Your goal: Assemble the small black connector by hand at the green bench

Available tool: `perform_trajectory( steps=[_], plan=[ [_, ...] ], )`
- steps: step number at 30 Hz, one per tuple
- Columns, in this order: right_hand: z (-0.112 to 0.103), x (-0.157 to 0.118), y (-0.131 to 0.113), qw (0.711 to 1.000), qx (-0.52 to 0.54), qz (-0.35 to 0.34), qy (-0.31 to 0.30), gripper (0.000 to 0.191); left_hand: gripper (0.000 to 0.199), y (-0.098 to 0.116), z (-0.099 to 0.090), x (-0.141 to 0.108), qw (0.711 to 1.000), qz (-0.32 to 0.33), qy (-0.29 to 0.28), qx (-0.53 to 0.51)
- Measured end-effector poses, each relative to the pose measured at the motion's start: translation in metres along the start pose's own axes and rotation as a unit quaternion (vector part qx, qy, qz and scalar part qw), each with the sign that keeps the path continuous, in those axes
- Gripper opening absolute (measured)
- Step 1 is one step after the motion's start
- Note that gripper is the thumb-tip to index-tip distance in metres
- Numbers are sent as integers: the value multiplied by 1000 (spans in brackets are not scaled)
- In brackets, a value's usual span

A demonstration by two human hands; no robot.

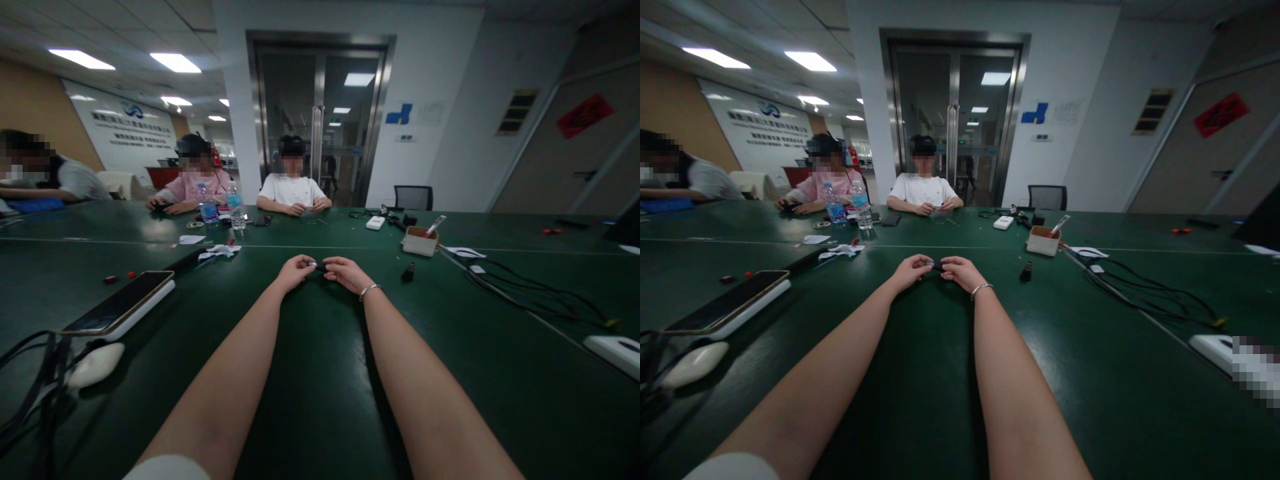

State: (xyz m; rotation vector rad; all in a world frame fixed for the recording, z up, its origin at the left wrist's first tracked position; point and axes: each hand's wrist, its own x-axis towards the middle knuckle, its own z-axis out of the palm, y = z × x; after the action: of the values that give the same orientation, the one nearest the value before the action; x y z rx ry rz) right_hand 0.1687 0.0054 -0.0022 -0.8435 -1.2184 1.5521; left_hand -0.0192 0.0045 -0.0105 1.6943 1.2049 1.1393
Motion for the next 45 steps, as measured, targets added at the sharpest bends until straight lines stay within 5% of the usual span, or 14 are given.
perform_trajectory(
  steps=[45],
  plan=[
    [0, 1, 1, 1000, 7, 0, -1, 20, 29, 3, 0, -2, 1000, -9, -11, -25]
  ],
)
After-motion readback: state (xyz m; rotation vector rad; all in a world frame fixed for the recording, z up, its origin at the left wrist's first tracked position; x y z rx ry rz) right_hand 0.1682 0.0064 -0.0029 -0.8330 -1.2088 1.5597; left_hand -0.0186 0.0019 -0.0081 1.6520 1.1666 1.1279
